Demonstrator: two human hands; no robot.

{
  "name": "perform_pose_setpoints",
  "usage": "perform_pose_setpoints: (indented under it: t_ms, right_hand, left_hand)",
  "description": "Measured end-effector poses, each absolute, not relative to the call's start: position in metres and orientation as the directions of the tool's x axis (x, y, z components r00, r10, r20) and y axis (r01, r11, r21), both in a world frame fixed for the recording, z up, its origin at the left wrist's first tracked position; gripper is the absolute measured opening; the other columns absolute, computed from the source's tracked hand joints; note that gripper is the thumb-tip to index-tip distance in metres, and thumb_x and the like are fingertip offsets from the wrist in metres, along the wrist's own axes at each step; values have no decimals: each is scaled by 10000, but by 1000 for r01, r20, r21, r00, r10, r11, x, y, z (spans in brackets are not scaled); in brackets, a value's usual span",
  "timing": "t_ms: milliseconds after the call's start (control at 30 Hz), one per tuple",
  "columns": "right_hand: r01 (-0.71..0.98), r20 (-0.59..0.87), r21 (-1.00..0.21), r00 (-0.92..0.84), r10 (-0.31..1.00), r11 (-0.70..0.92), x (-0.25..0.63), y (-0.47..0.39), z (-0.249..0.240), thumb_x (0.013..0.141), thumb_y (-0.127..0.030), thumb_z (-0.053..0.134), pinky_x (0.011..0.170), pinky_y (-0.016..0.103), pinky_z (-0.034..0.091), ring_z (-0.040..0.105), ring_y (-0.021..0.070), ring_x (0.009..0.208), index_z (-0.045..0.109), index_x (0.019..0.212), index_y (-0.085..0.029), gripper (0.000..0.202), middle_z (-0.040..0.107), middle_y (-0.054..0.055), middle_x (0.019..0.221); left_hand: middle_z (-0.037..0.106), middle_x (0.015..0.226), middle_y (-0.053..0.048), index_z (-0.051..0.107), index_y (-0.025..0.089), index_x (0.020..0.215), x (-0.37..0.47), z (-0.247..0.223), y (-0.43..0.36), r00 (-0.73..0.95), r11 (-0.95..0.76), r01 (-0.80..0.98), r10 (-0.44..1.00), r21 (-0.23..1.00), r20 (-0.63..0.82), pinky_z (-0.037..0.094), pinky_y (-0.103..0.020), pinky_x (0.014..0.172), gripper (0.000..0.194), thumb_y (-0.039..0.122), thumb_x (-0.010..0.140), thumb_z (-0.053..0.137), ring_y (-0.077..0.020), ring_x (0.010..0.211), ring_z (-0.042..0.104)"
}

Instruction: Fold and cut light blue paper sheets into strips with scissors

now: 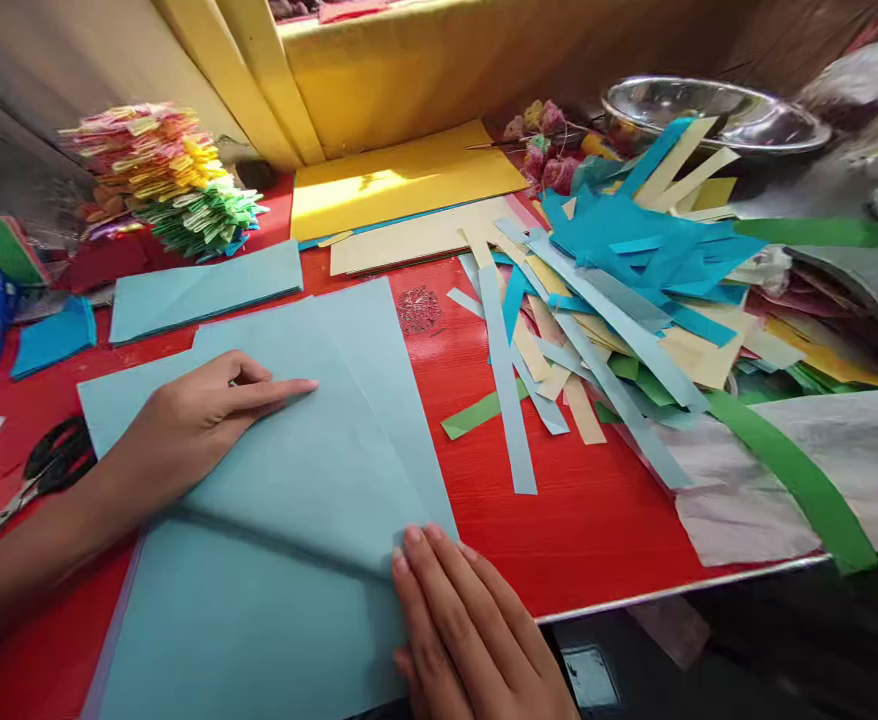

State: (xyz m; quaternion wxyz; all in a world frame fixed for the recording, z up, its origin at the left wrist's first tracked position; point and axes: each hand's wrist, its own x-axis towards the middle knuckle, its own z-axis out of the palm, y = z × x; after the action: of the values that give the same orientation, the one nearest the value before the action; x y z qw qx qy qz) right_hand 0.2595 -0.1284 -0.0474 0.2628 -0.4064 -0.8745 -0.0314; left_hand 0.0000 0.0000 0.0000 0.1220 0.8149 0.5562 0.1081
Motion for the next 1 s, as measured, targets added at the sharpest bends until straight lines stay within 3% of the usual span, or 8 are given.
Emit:
perform_pose_setpoints:
  t_ms: [300,1000]
  right_hand:
    - [717,501,-171,-527,687,675,257,-129,-46,860,-175,470,983,306,429,475,214,1196,545,1187,-50,357,542,105,1250]
    - [714,510,-208,-504,697,668,255,-131,-48,859,-166,476,959,335,443,475,229,1194,533,1194,-35,365,557,121,1232]
  left_hand:
    - [493,870,-20,631,308,1106,0,0,-2,355,-349,873,934,341,45,406,-224,689,371,176,869,379,-115,753,506]
    - [474,866,-26,597,320,1156,1,-3,-1,365,-361,893,930,270,37,402,-231,664,433,154,870,318,-120,729,483]
